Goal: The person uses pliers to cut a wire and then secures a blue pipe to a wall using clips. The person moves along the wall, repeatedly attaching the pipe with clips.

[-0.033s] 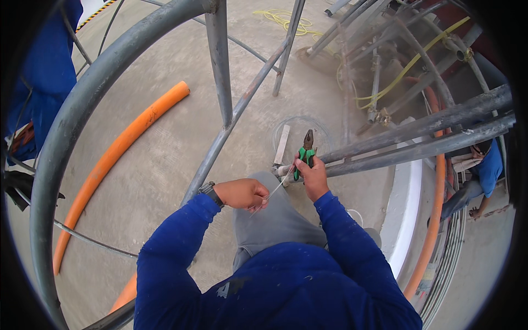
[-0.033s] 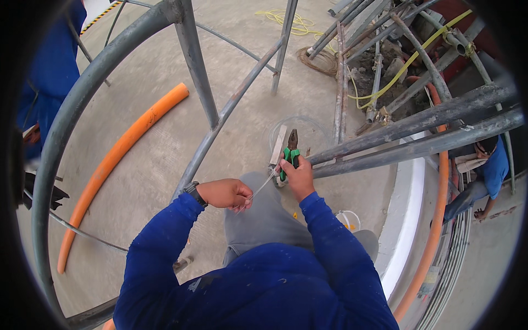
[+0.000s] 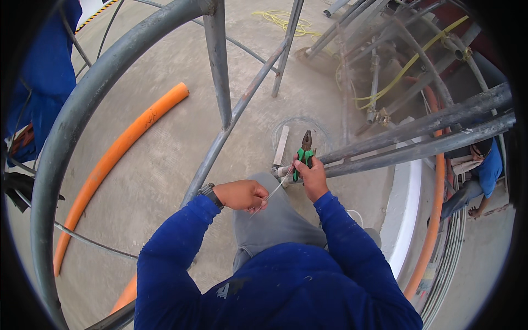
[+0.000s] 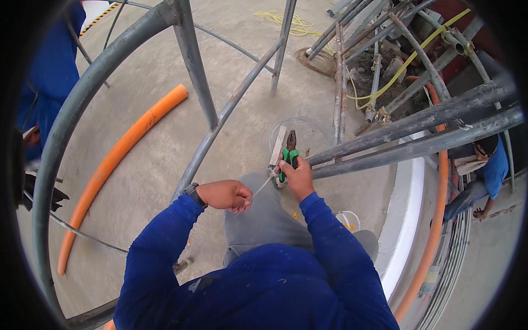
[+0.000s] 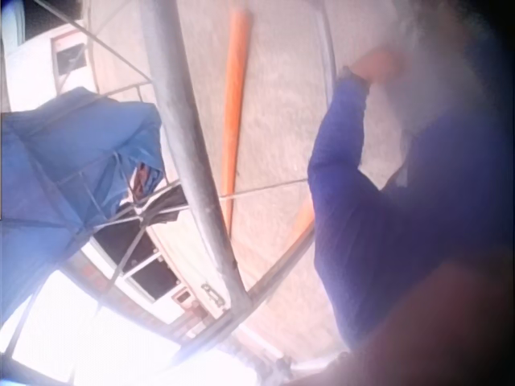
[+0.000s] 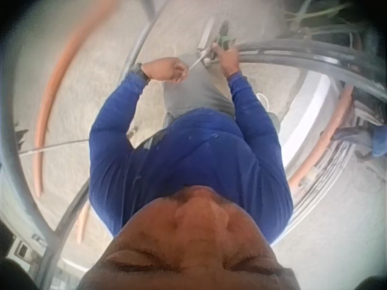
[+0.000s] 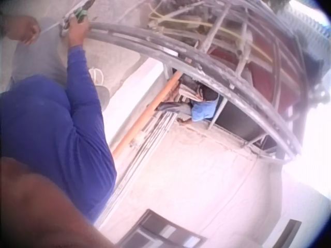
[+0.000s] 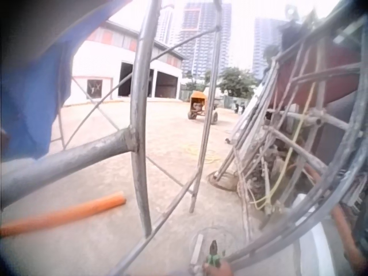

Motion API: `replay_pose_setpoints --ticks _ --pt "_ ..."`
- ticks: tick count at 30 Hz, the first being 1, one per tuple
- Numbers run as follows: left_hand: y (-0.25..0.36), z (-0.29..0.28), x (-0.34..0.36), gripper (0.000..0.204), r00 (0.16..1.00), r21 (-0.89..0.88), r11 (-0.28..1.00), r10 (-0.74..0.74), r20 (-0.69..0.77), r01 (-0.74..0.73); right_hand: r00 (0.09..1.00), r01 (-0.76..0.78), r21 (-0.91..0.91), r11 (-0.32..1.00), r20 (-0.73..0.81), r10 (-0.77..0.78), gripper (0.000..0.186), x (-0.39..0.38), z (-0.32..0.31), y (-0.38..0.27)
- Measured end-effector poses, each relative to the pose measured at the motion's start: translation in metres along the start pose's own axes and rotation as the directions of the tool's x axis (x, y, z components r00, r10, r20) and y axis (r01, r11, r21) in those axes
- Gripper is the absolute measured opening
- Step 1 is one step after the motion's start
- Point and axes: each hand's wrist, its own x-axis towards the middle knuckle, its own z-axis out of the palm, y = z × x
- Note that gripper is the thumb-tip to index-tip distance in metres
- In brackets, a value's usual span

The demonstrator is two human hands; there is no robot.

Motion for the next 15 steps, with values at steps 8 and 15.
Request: replay_pose_setpoints --ticks 8,15 --pt "-0.005 0.003 0.006 0.018 0.999 0.129 0.991 0.015 0.036 -0.019 0.973 -0.193 0.216 0.957 0.165 0.159 0.02 0.002 -0.011 -0.013" --pt "-0.015 0.006 0.011 0.017 0.997 0.176 0.983 0.04 0.059 -0.05 0.951 -0.272 0.271 0.923 0.224 0.214 0.021 0.0 -0.019 -0.011"
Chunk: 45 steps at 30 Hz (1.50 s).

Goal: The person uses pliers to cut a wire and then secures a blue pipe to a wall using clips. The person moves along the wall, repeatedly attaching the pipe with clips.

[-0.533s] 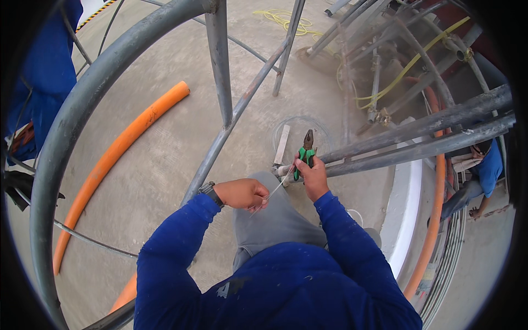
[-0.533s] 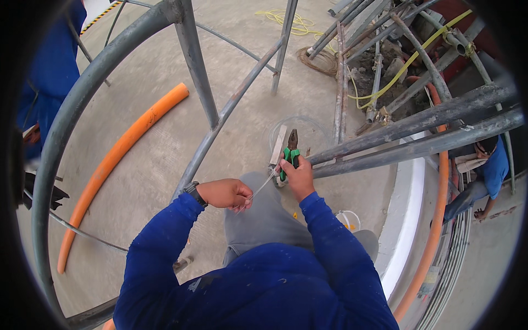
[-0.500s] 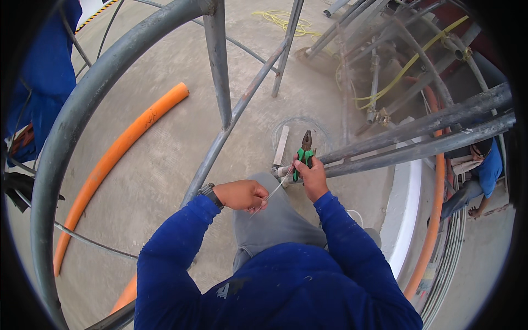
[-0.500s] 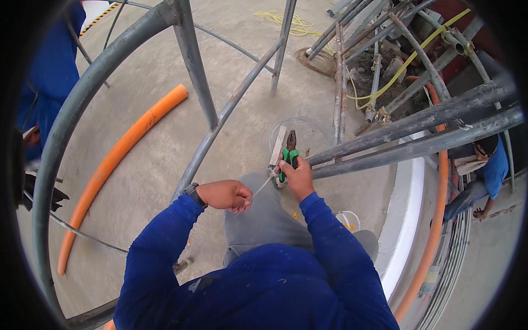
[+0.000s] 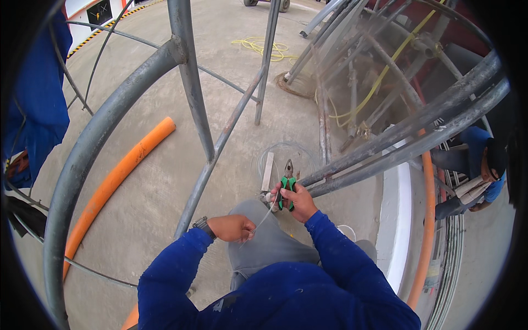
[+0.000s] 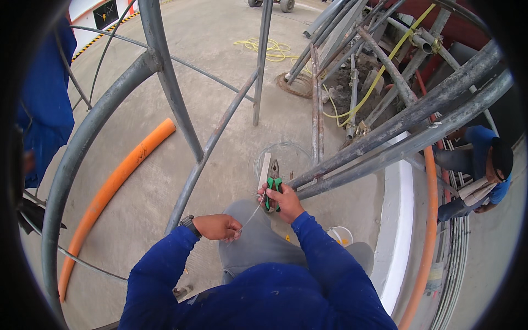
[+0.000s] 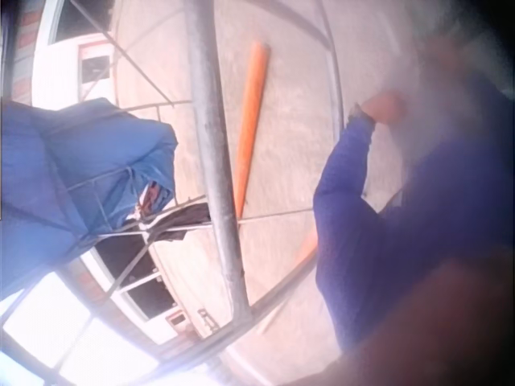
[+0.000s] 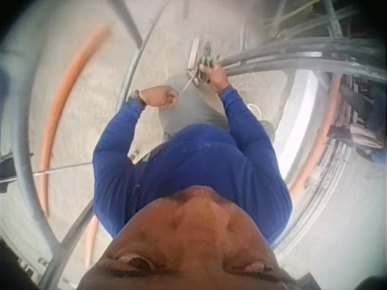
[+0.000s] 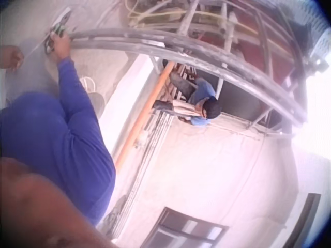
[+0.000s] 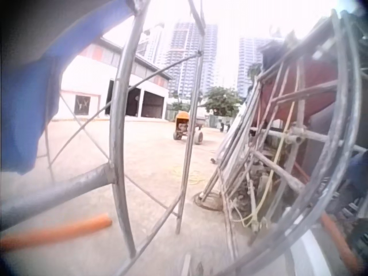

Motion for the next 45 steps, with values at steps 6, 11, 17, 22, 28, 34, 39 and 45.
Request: replay_pose_setpoints --ticks 6,11,17,22,28,34,39,45 --pt "0.003 -0.003 -0.001 0.019 0.997 0.118 0.991 -0.07 0.011 0.068 1.0 0.027 -0.153 0.988 0.009 -0.026 0.021 0.0 0.004 0.0" --pt "-0.002 -0.003 0.002 0.016 0.994 0.102 0.989 -0.109 -0.013 0.11 0.996 0.078 -0.194 0.978 -0.037 -0.086 0.018 -0.003 0.008 0.005" --pt "-0.001 0.002 0.011 0.011 0.993 -0.255 0.962 -0.112 -0.045 0.097 0.982 0.16 -0.33 0.93 -0.044 -0.185 0.013 -0.002 0.016 0.028" --pt "0.015 0.007 0.016 0.012 0.939 -0.508 0.855 -0.254 -0.234 0.104 0.949 0.225 -0.61 0.76 -0.038 -0.312 0.017 -0.009 0.042 0.049" --pt "-0.007 0.009 0.021 0.016 0.898 -0.469 0.883 -0.221 -0.38 0.019 0.923 0.28 -0.597 0.752 -0.049 -0.382 0.017 -0.012 0.053 0.055" --pt "0.005 0.007 0.014 0.019 0.857 -0.265 0.964 -0.156 -0.491 0.023 0.936 0.297 -0.51 0.807 -0.012 -0.352 0.02 -0.015 0.054 0.047" --pt "0.018 0.002 0.0 0.021 0.859 -0.137 0.989 -0.114 -0.5 0.052 0.921 0.337 -0.621 0.707 0.061 -0.385 0.02 -0.018 0.043 0.034" --pt "0.028 -0.005 -0.012 0.019 0.873 -0.101 0.995 -0.068 -0.484 0.021 0.941 0.276 -0.729 0.626 0.072 -0.33 0.024 -0.018 0.028 0.021"
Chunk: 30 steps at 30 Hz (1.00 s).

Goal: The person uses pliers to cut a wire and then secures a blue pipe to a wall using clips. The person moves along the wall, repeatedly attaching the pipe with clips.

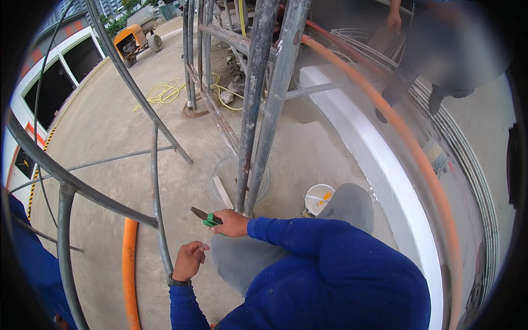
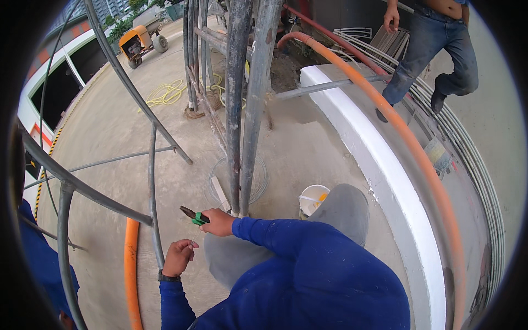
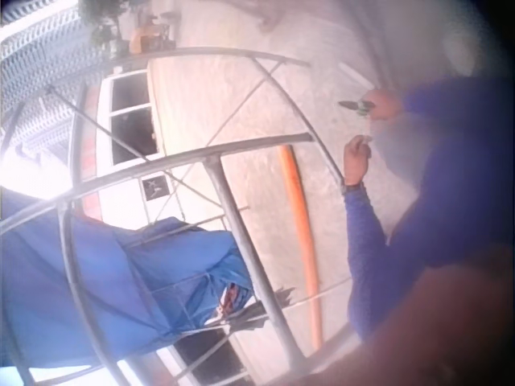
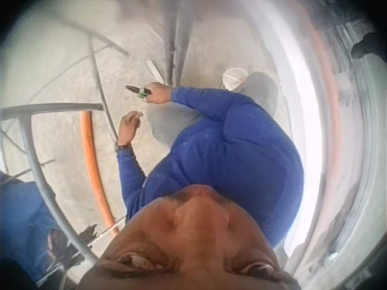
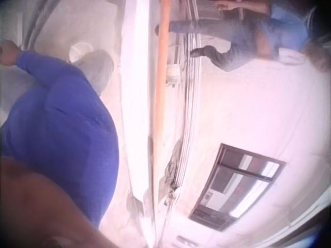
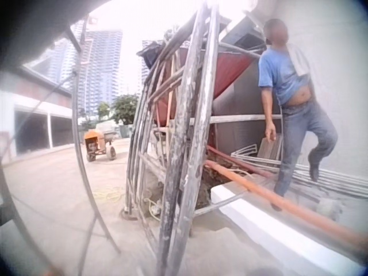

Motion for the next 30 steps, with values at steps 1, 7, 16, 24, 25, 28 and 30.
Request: replay_pose_setpoints --ticks 1,7,16,24,25,28,30 --pt "0.003 -0.001 -0.001 0.02 1.0 0.003 1.0 0.003 -0.002 -0.003 1.0 -0.005 0.035 0.999 -0.005 0.005 0.024 0.0 -0.001 0.003" --pt "0.017 -0.008 -0.01 0.019 0.999 0.103 0.993 0.051 -0.008 -0.049 0.997 -0.07 0.154 0.986 -0.033 0.076 0.023 -0.006 -0.005 0.003" --pt "0.014 -0.012 -0.013 0.021 0.999 -0.005 0.999 -0.037 0.027 0.037 0.991 0.028 -0.132 0.991 -0.124 -0.044 0.021 -0.013 0.002 -0.038" --pt "-0.001 0.011 -0.003 0.018 0.956 0.111 0.969 0.238 -0.171 -0.222 0.957 0.249 -0.152 0.956 -0.115 -0.268 0.018 -0.008 0.029 -0.046" --pt "-0.001 0.011 -0.004 0.018 0.955 0.098 0.97 0.236 -0.178 -0.221 0.978 0.184 -0.143 0.973 -0.074 -0.196 0.017 -0.007 0.025 -0.049" --pt "0.002 0.007 0.0 0.019 0.951 0.094 0.965 0.257 -0.173 -0.244 0.99 0.13 -0.076 0.989 -0.043 -0.134 0.017 -0.012 0.016 -0.057" --pt "0.005 0.0 -0.003 0.02 0.941 0.154 0.95 0.295 -0.166 -0.27 0.991 0.113 -0.005 0.994 -0.067 -0.113 0.016 -0.012 0.016 -0.058"
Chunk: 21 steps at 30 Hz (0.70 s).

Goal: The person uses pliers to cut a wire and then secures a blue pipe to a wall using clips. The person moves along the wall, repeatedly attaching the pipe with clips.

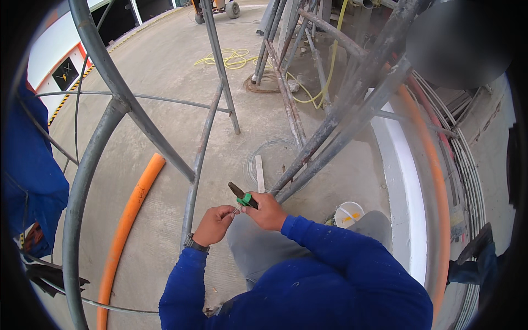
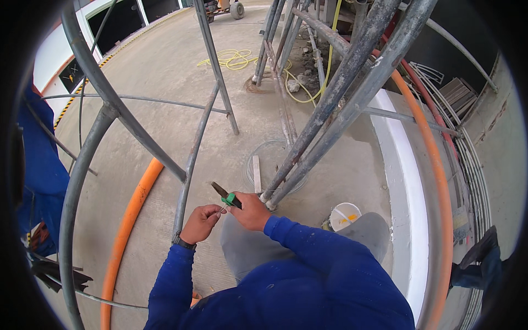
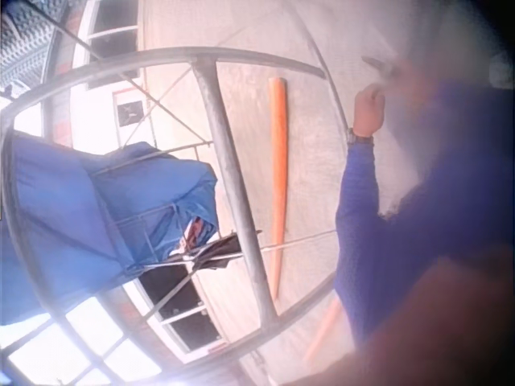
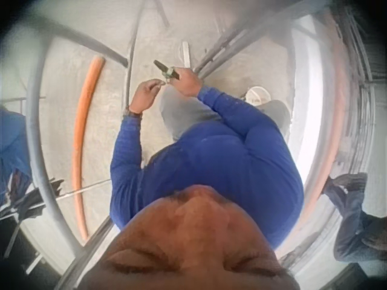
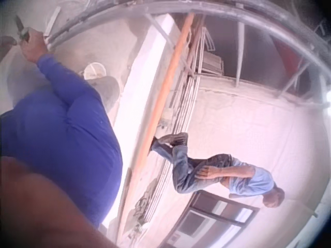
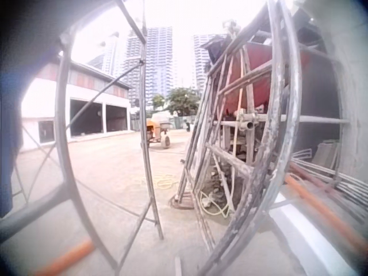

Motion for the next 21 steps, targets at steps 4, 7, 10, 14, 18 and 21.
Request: replay_pose_setpoints --ticks 4,7,10,14,18,21 --pt "0.024 -0.019 -0.001 0.02 0.984 0.074 0.986 -0.157 0.081 0.151 0.991 0.008 0.057 0.998 -0.131 0.0 0.013 0.0 -0.013 0.023" --pt "0.025 -0.024 -0.003 0.022 0.988 0.097 0.987 -0.135 0.076 0.127 0.965 0.024 0.093 0.995 -0.264 0.001 0.012 -0.001 -0.025 0.043" --pt "0.026 -0.026 -0.004 0.023 0.991 0.105 0.989 -0.114 0.07 0.106 0.925 0.007 0.312 0.95 -0.363 0.112 0.01 -0.011 -0.031 0.043" --pt "0.022 -0.028 -0.002 0.025 0.994 0.093 0.992 -0.093 0.051 0.088 0.949 -0.126 0.17 0.977 -0.265 0.168 0.014 -0.036 -0.046 0.054" --pt "0.029 -0.032 -0.002 0.026 0.984 0.05 0.984 -0.172 0.043 0.169 0.945 -0.288 0.127 0.949 -0.12 0.303 0.019 -0.064 -0.042 0.063" --pt "0.028 -0.034 -0.003 0.026 0.984 0.046 0.984 -0.176 0.032 0.174 0.891 -0.445 0.27 0.854 0.038 0.452 0.023 -0.074 -0.032 0.072"
